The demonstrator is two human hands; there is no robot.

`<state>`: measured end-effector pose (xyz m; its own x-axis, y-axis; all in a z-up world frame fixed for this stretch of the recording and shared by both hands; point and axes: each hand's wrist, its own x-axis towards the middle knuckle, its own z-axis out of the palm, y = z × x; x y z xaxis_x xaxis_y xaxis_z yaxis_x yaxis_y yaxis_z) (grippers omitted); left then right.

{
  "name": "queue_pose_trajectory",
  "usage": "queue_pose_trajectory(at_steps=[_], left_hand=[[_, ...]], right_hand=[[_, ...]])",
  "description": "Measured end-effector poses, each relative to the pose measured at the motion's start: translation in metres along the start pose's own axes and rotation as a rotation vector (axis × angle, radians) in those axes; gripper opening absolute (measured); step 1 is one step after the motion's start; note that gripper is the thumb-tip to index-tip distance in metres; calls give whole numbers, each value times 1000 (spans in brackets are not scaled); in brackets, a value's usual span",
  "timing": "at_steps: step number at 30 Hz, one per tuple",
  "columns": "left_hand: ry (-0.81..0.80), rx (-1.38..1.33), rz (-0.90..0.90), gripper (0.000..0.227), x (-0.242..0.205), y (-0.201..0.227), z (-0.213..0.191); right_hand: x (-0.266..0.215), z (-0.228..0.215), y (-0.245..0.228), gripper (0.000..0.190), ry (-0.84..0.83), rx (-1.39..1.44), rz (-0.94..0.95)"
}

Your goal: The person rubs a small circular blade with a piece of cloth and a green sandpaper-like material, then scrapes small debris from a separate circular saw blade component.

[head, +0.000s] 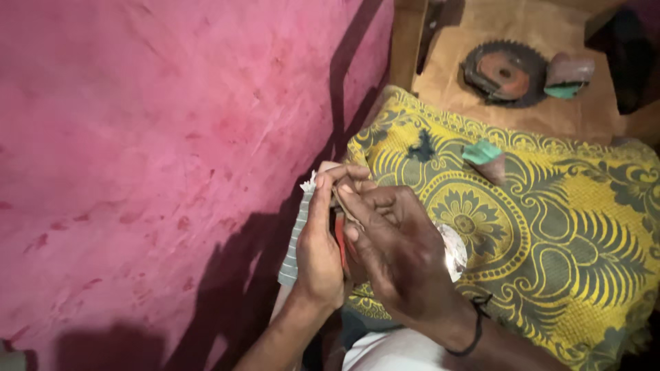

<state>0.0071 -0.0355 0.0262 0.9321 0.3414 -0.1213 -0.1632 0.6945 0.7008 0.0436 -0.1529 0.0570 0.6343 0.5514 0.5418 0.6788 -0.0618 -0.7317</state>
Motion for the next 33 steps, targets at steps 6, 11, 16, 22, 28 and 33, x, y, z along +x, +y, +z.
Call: queue_pose_trajectory(at_steps=[6,11,16,22,28,33], left_hand=[[-52,364,277,43,2,18,15],[-81,502,430,40,24,14,28],[-71,486,419,37,48,-6,35],[-35,21,311,40,77,-39,49],[-97,-56,230,57,77,-37,57],[-35,16,112,64,57,-17,63]], right_hand=[[9,-17,-15,43,5,168,139],[14,-23,-18,42,100,133,62],[12,-19,0,37,197,168,139],[24,-1,28,25,492,246,127],[20,-4,38,28,523,271,39],[20,7,37,25,556,463,41]])
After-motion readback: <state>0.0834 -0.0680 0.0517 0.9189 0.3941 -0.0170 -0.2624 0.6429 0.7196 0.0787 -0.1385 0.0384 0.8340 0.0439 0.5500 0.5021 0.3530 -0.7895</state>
